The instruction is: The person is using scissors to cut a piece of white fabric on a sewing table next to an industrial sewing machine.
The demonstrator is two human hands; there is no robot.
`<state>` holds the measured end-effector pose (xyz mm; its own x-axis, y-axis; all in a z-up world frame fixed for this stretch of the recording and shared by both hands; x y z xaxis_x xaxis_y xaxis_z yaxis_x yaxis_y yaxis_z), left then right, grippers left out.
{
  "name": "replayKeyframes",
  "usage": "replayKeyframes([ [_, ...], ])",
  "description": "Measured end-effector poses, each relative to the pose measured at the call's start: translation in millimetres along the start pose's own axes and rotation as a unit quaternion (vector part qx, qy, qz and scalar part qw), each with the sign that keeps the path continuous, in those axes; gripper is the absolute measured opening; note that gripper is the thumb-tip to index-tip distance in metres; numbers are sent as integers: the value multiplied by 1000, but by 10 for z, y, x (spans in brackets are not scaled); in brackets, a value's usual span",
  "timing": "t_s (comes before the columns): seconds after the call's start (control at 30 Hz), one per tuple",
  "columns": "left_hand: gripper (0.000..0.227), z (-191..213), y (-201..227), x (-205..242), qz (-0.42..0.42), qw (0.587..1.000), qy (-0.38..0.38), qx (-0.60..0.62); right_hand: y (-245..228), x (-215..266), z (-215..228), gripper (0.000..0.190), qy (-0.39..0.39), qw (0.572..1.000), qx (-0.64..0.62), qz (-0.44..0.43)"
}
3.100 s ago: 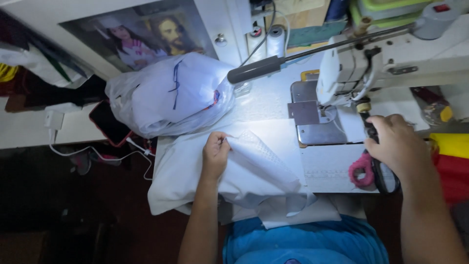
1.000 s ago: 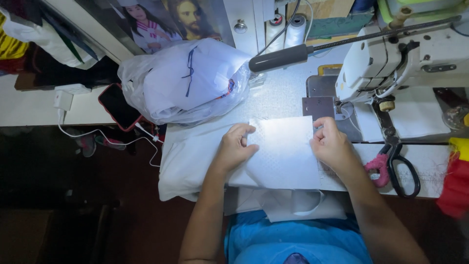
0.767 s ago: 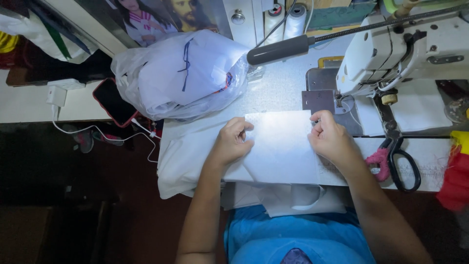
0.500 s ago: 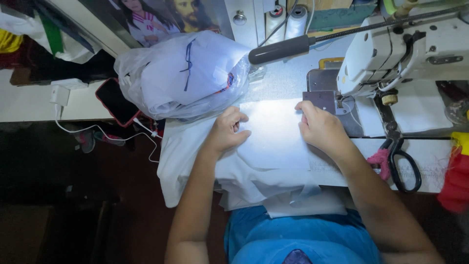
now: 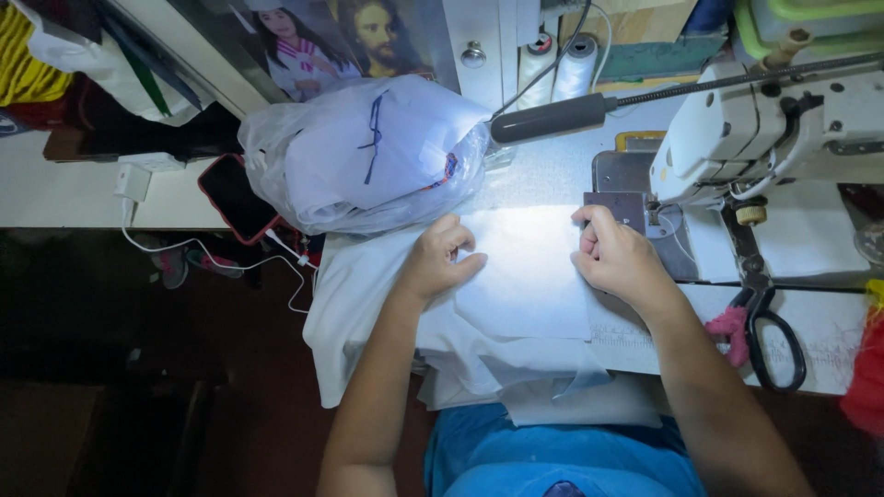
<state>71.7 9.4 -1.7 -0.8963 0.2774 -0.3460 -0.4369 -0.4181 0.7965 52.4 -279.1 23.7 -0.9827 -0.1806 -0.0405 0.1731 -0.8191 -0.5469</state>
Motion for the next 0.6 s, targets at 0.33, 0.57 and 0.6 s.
replayKeyframes([
  [0.33, 22, -3, 120, 7, -5, 998, -12, -60, 489, -51, -154, 34, 160, 970, -173, -64],
  [0.57, 21, -3, 117, 10, 7, 998, -18, -58, 591, -67, -238, 23, 192, 971, -136, -40],
  [0.6, 20, -11, 109, 5, 5, 998, -19, -60, 616, -63, -253, 21, 214, 971, -104, -18],
])
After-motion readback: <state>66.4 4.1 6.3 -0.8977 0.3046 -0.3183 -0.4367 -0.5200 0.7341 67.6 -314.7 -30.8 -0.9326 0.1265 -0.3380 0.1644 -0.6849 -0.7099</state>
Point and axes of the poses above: each hand's wrist, its own x-axis away from the middle knuckle, its own z-axis out of the back of the hand, y = z × x, the point moved 3 cm from there along -x, towards the middle knuckle, and after that the axes turned 4 degrees about x, right-handed, at the moved point
